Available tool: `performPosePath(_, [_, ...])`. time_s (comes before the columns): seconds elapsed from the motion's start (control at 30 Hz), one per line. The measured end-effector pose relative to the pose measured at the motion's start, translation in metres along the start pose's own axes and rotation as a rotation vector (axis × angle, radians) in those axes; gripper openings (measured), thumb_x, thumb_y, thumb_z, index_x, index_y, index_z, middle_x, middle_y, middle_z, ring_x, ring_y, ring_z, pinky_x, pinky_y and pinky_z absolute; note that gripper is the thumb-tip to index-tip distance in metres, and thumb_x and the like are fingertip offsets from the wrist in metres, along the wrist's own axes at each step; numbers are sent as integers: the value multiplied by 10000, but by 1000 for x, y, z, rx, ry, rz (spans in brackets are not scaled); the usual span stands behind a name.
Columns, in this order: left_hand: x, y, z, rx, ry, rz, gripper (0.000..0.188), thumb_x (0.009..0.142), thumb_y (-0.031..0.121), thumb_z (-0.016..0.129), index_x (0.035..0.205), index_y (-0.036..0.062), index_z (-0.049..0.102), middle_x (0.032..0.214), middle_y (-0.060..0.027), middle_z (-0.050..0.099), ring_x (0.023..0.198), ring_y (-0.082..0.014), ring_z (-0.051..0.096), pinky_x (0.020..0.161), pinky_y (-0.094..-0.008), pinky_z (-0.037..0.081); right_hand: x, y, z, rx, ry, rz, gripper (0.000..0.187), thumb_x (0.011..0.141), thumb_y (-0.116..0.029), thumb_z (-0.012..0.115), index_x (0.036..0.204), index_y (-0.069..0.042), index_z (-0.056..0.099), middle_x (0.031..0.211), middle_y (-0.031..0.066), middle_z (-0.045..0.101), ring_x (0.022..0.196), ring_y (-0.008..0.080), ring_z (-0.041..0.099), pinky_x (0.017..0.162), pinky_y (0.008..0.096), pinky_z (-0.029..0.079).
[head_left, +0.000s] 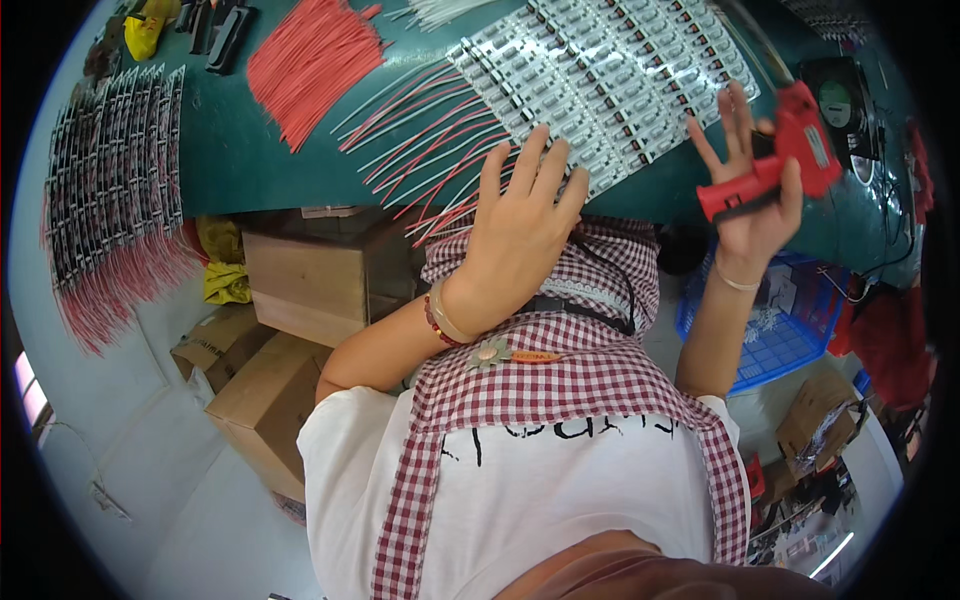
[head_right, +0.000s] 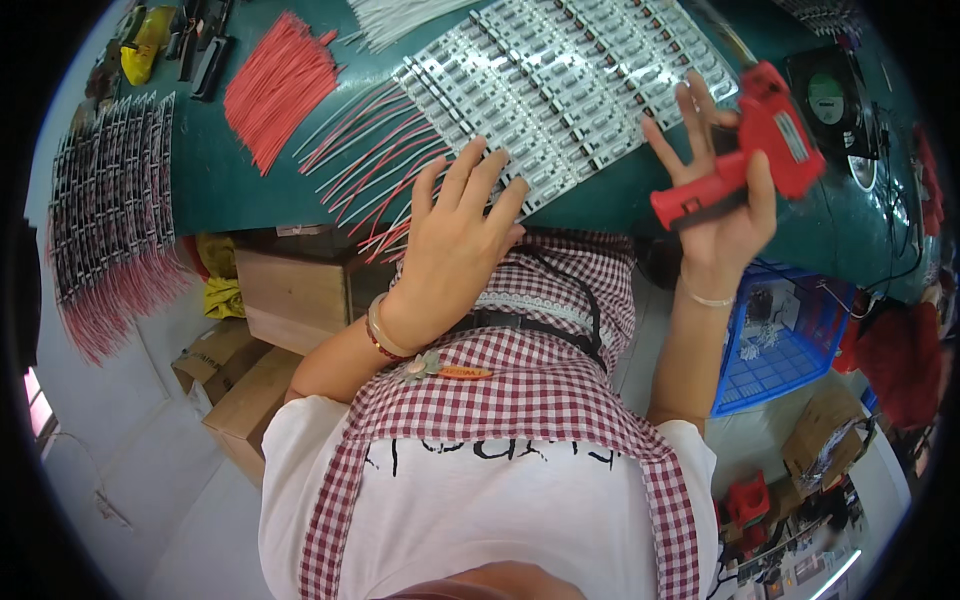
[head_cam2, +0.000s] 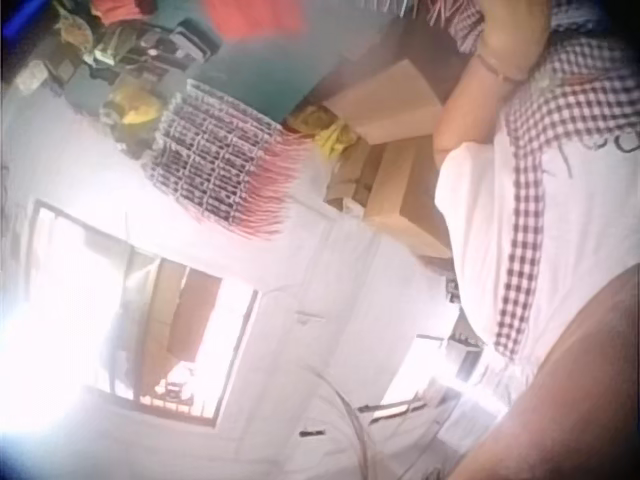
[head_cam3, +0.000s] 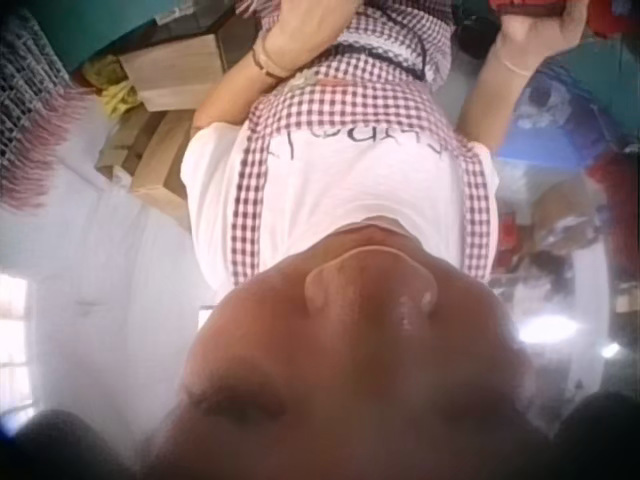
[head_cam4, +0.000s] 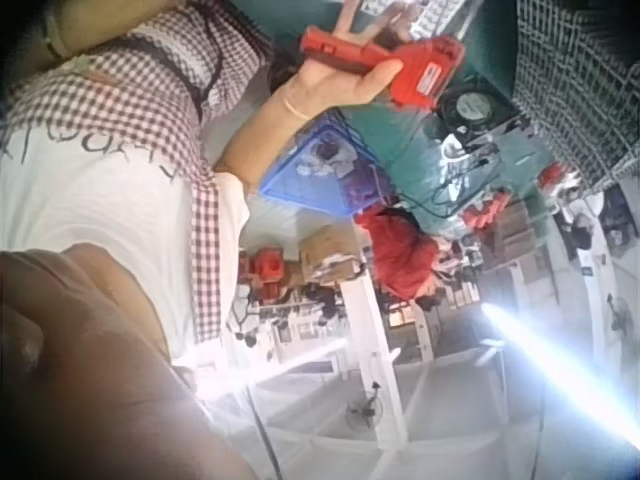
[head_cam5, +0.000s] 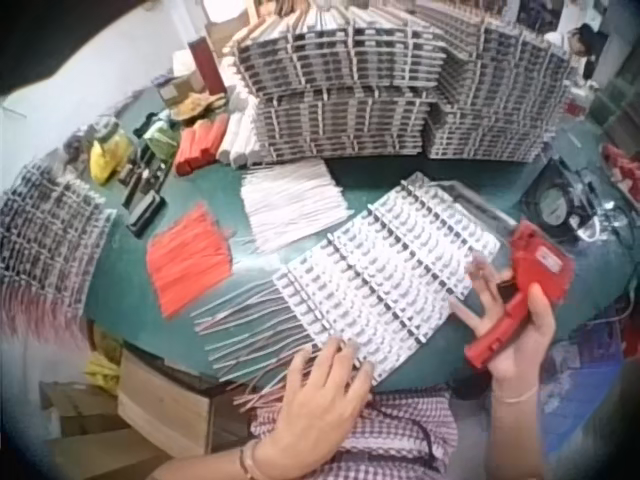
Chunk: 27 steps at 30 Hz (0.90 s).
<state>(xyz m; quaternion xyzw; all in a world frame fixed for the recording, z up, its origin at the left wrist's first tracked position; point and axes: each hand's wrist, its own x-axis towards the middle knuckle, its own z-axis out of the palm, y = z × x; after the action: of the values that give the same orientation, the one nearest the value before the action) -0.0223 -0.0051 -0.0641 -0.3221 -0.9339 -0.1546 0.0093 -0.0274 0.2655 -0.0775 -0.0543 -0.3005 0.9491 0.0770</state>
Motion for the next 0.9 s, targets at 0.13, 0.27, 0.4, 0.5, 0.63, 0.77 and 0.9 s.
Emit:
performPosePath(0.13, [-7,3,-2,-46,9,-2,456,743,114,763,1172,57,618,1303,-141,556,1321,-343,469,1063,-495,376,3,12,-4,25,37,79,373,947,-305,612,1177,-17,556,1557,304,304,1511,388,204,1151,715,202])
performPosePath(0.27, [-25,3,-10,-17,-5,41,415,764,153,727,1150,40,623,1251,-151,578,1301,-342,482,1052,-495,379,-21,21,5,-24,25,80,362,941,-321,612,1168,-43,563,1564,304,294,1510,392,214,1159,696,210])
performPosePath(0.4, [-18,-7,-36,5,-152,140,319,791,222,734,1075,95,667,1149,-88,606,1174,-300,547,983,-499,399,-44,29,6,-87,79,70,367,936,-317,612,1178,-47,554,1567,304,292,1507,399,217,1176,653,227])
performPosePath(0.5, [31,-38,-62,-70,-371,88,323,773,255,762,1054,114,686,1041,-52,618,1062,-257,568,881,-432,433,-54,30,13,-75,150,70,357,932,-317,611,1174,-60,554,1558,315,301,1504,402,226,1171,657,235])
performPosePath(0.63, [116,-125,-10,190,288,50,247,771,225,767,976,111,690,992,-48,614,972,-238,578,789,-386,436,-52,28,11,-53,143,78,354,930,-321,615,1166,-63,556,1551,315,315,1501,403,233,1169,657,240])
performPosePath(0.77, [146,-150,4,344,304,31,176,785,218,758,901,119,671,943,-27,612,910,-224,582,776,-373,424,-55,29,17,0,170,99,348,934,-318,616,1159,-60,554,1542,317,329,1494,408,249,1166,662,244])
performPosePath(0.9, [150,-155,11,372,334,44,143,795,205,749,890,127,676,889,-17,612,887,-217,586,777,-371,417,-57,26,22,-23,192,93,337,941,-314,609,1153,-58,549,1537,316,337,1489,409,260,1164,667,246])
